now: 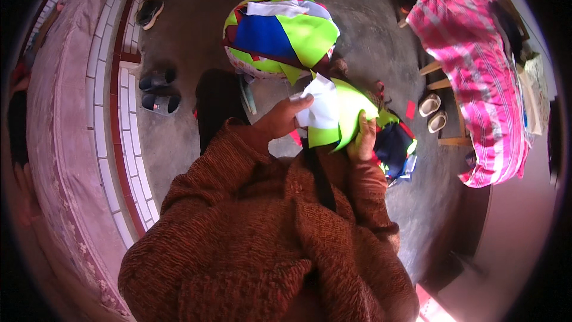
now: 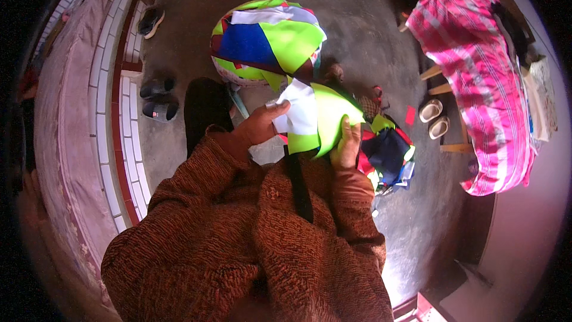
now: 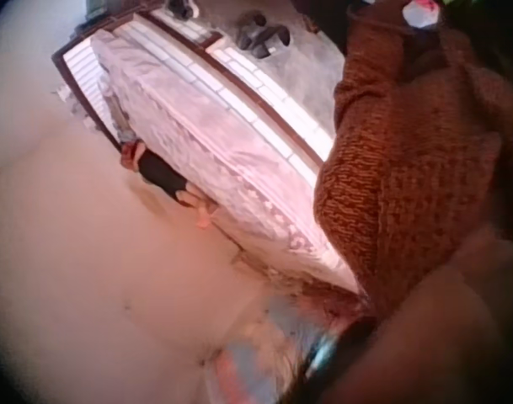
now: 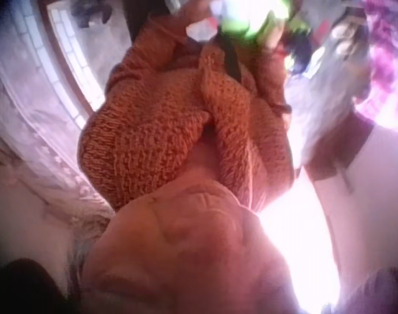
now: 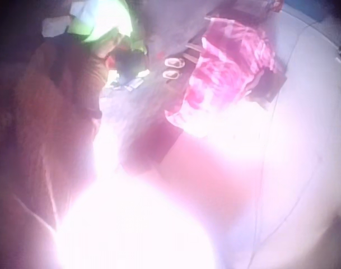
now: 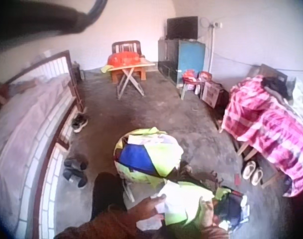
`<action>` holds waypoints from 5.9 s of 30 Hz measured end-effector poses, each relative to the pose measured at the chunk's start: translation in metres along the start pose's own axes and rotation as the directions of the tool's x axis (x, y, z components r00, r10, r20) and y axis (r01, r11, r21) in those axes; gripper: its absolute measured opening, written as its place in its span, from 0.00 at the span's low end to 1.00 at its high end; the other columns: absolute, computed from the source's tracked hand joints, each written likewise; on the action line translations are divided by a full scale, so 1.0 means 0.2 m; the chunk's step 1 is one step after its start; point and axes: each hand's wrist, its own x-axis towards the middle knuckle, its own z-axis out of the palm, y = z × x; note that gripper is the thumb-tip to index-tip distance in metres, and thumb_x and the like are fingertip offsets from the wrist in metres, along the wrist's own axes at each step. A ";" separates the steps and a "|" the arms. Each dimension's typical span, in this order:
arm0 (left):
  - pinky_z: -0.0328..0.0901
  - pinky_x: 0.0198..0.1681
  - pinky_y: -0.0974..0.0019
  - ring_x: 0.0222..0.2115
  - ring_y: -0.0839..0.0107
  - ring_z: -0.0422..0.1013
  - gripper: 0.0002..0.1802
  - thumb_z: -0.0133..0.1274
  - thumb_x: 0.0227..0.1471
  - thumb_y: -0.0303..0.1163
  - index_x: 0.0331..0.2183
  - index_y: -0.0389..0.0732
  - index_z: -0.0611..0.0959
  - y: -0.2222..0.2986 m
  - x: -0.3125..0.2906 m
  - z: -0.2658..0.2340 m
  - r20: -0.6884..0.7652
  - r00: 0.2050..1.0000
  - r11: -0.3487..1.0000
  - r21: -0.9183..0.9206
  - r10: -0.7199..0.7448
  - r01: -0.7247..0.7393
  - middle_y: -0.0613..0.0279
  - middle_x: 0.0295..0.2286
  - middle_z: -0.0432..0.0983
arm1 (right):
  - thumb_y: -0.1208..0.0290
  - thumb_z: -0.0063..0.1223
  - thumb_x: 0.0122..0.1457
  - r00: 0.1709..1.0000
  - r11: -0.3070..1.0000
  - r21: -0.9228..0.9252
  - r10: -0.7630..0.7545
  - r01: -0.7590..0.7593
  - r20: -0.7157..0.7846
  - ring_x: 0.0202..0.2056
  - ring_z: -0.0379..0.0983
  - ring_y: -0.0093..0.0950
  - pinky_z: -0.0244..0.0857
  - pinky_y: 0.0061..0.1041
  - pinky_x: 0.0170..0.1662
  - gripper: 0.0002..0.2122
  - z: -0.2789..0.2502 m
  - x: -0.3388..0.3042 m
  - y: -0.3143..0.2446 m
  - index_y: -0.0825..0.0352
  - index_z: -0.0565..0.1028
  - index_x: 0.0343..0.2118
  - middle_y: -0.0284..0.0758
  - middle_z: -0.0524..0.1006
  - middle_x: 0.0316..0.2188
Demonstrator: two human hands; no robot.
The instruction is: The person arranges various colorful pieces of fabric on a small stool. They pick up individual pieces, fold them, and place them into a growing pile, occasionally adjusting the stack to keep it neat.
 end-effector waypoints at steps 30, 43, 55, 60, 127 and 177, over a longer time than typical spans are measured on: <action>0.64 0.46 0.66 0.42 0.68 0.70 0.15 0.43 0.57 0.29 0.45 0.33 0.73 0.10 0.03 -0.21 -0.180 0.898 0.909 0.197 0.401 -0.367 0.58 0.41 0.72 | 0.73 0.53 0.56 0.957 0.978 -0.139 0.185 -0.156 0.223 0.12 0.55 0.12 0.48 0.12 0.14 0.17 -0.02 0.00 0.01 0.67 0.65 0.48 0.31 0.73 0.22; 0.64 0.46 0.66 0.44 0.67 0.69 0.15 0.48 0.54 0.26 0.45 0.35 0.73 -0.10 0.02 -0.11 0.057 0.974 0.885 0.409 0.218 -0.222 0.57 0.42 0.72 | 0.58 0.53 0.56 0.810 0.895 -0.121 0.440 -0.428 0.389 0.45 0.67 0.27 0.59 0.27 0.50 0.27 0.10 -0.05 0.04 0.72 0.63 0.52 0.35 0.71 0.44; 0.61 0.49 0.62 0.46 0.67 0.67 0.19 0.36 0.58 0.35 0.47 0.35 0.70 0.19 0.06 -0.22 0.049 0.924 0.669 0.675 0.379 -0.311 0.58 0.43 0.70 | 0.61 0.45 0.61 0.849 0.900 -0.138 0.436 -0.414 0.297 0.25 0.67 0.18 0.61 0.19 0.30 0.14 0.03 0.02 0.09 0.67 0.69 0.43 0.30 0.74 0.29; 0.64 0.46 0.66 0.42 0.67 0.71 0.17 0.48 0.54 0.32 0.44 0.34 0.75 0.63 0.06 0.09 -0.080 0.899 0.901 0.105 0.431 -0.422 0.58 0.39 0.75 | 0.64 0.44 0.61 0.828 0.885 -0.161 0.466 -0.438 0.311 0.26 0.67 0.19 0.61 0.19 0.31 0.13 0.03 0.02 0.07 0.67 0.67 0.44 0.34 0.75 0.31; 0.64 0.28 0.55 0.26 0.60 0.70 0.14 0.53 0.43 0.34 0.34 0.40 0.74 -1.20 0.28 -1.53 -0.883 0.461 0.088 0.454 -0.092 0.887 0.55 0.28 0.72 | 0.69 0.45 0.60 0.349 0.293 -0.256 0.914 -0.921 -0.209 0.42 0.67 0.24 0.60 0.26 0.48 0.10 0.22 0.29 0.12 0.68 0.67 0.42 0.34 0.71 0.37; 0.67 0.29 0.74 0.28 0.80 0.70 0.06 0.53 0.50 0.28 0.33 0.39 0.74 0.93 0.40 0.35 -0.062 0.772 0.686 0.508 0.632 -0.521 0.67 0.28 0.73 | 0.67 0.44 0.61 0.814 0.830 -0.151 0.557 -0.537 0.163 0.27 0.70 0.21 0.64 0.21 0.31 0.10 0.01 0.10 0.14 0.64 0.68 0.43 0.33 0.75 0.29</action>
